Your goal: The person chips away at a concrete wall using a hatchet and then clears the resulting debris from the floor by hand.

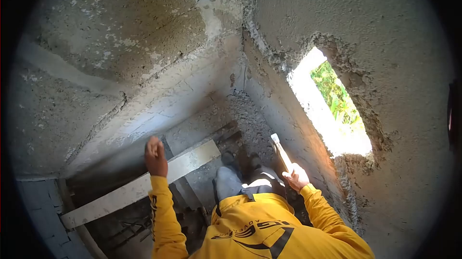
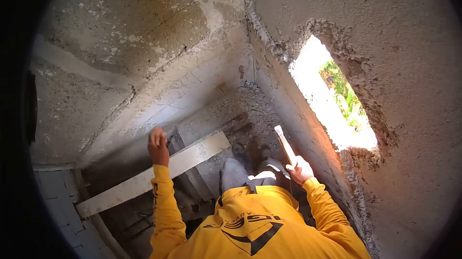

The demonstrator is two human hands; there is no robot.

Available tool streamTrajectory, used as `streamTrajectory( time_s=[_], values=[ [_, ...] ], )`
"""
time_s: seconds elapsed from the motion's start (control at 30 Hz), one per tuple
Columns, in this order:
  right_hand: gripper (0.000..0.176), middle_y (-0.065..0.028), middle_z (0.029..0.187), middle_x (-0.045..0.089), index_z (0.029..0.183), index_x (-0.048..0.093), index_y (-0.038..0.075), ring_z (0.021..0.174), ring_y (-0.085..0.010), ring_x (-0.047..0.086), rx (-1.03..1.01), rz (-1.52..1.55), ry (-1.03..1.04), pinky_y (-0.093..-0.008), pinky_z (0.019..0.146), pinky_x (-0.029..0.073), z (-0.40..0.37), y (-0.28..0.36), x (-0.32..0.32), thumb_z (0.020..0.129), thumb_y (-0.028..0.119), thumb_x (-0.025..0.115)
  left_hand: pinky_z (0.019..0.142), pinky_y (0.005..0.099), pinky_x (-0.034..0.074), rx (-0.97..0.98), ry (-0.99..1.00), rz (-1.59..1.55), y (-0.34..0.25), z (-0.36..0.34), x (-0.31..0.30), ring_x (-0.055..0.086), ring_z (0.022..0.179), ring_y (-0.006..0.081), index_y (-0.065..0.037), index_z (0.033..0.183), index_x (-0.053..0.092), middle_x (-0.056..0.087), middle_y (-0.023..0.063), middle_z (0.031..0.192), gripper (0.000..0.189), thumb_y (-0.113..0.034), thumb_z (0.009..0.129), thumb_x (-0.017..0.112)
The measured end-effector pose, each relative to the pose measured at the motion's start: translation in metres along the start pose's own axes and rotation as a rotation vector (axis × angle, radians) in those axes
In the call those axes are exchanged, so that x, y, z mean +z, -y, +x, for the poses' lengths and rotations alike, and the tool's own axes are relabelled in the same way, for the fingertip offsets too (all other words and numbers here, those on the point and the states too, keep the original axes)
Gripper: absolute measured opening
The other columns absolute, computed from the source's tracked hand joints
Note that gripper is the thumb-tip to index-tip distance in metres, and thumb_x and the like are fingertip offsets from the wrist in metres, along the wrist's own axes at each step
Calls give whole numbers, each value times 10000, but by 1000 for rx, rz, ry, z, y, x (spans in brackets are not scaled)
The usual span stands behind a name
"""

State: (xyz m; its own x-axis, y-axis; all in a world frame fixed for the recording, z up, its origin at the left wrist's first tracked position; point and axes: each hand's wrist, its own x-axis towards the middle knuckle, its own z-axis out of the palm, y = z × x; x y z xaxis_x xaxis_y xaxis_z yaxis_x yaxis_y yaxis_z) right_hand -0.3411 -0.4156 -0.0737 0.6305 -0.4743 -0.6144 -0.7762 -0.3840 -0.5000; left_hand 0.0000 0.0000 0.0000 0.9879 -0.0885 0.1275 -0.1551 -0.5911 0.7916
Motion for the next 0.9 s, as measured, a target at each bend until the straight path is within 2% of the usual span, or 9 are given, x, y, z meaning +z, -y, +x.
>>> streamTrajectory(
  time_s=[0.23, 0.4, 0.43, 0.53, 0.63, 0.73, 0.77, 0.87, 0.9],
  values=[
    [437, -260, 943, 690, 1119, 592, 10, 886, -461, 684, -193, 130, -155, -465, 791, 559, 39, 32, 29, 880, 309, 803, 910, 413, 557, 396, -187, 123, -60, 158, 55, 654, 1142, 321, 9, 1353, 591, 631, 197, 1285, 460, -299, 1019, 655],
    [414, -263, 862, 685, 1131, 602, 26, 837, -464, 686, -150, 163, -96, -484, 746, 544, 103, 56, 40, 889, 321, 763, 1139, 472, 394, 828, -454, 442, -91, 231, 103, 472, 1384, 378, -23, 1447, 521, 495, 205, 1514, 502, -296, 1038, 623],
    [412, -261, 858, 687, 1133, 603, 27, 835, -464, 689, -172, 152, -93, -481, 743, 543, 122, 55, 47, 895, 323, 763, 1190, 508, 311, 868, -484, 448, -86, 243, 115, 379, 1445, 423, -35, 1477, 499, 422, 236, 1567, 532, -326, 1044, 601],
    [402, -270, 832, 678, 1109, 604, 24, 804, -454, 694, -296, 163, -137, -471, 689, 540, 186, 41, 75, 912, 336, 763, 1204, 559, 255, 1015, -664, 599, -78, 274, 145, 320, 1480, 437, -50, 1506, 472, 359, 259, 1598, 574, -372, 1043, 584],
    [413, -263, 758, 656, 1065, 594, 2, 723, -453, 685, -367, 222, -190, -471, 613, 524, 238, 45, 93, 929, 357, 756, 1202, 601, 218, 1150, -776, 608, -64, 304, 169, 299, 1488, 450, -67, 1528, 453, 318, 269, 1615, 601, -426, 1054, 536],
    [414, -241, 707, 637, 1038, 584, -4, 670, -452, 672, -617, 207, -335, -468, 581, 513, 295, 39, 119, 939, 362, 751, 1198, 602, 221, 1195, -885, 675, -50, 330, 184, 303, 1485, 452, -68, 1530, 453, 333, 273, 1608, 602, -436, 1058, 511],
    [395, -235, 694, 621, 1020, 574, 3, 639, -449, 660, -553, 212, -297, -459, 554, 505, 304, 41, 122, 942, 345, 753, 1193, 616, 210, 1235, -934, 666, -44, 343, 186, 309, 1486, 455, -115, 1536, 448, 345, 259, 1610, 605, -482, 1056, 481],
    [383, -205, 758, 615, 1047, 588, -8, 657, -399, 636, -687, 281, -357, -429, 602, 498, 346, 30, 148, 947, 321, 758, 1181, 610, 254, 1314, -1089, 685, -36, 361, 189, 376, 1457, 441, -142, 1533, 474, 412, 238, 1580, 589, -474, 1047, 509],
    [327, -187, 765, 615, 1077, 597, -15, 640, -375, 634, -701, 316, -392, -415, 594, 498, 358, 24, 161, 935, 233, 755, 1181, 612, 261, 1325, -1102, 681, -33, 366, 189, 387, 1456, 430, -158, 1537, 470, 420, 228, 1579, 594, -491, 1046, 504]
  ],
)
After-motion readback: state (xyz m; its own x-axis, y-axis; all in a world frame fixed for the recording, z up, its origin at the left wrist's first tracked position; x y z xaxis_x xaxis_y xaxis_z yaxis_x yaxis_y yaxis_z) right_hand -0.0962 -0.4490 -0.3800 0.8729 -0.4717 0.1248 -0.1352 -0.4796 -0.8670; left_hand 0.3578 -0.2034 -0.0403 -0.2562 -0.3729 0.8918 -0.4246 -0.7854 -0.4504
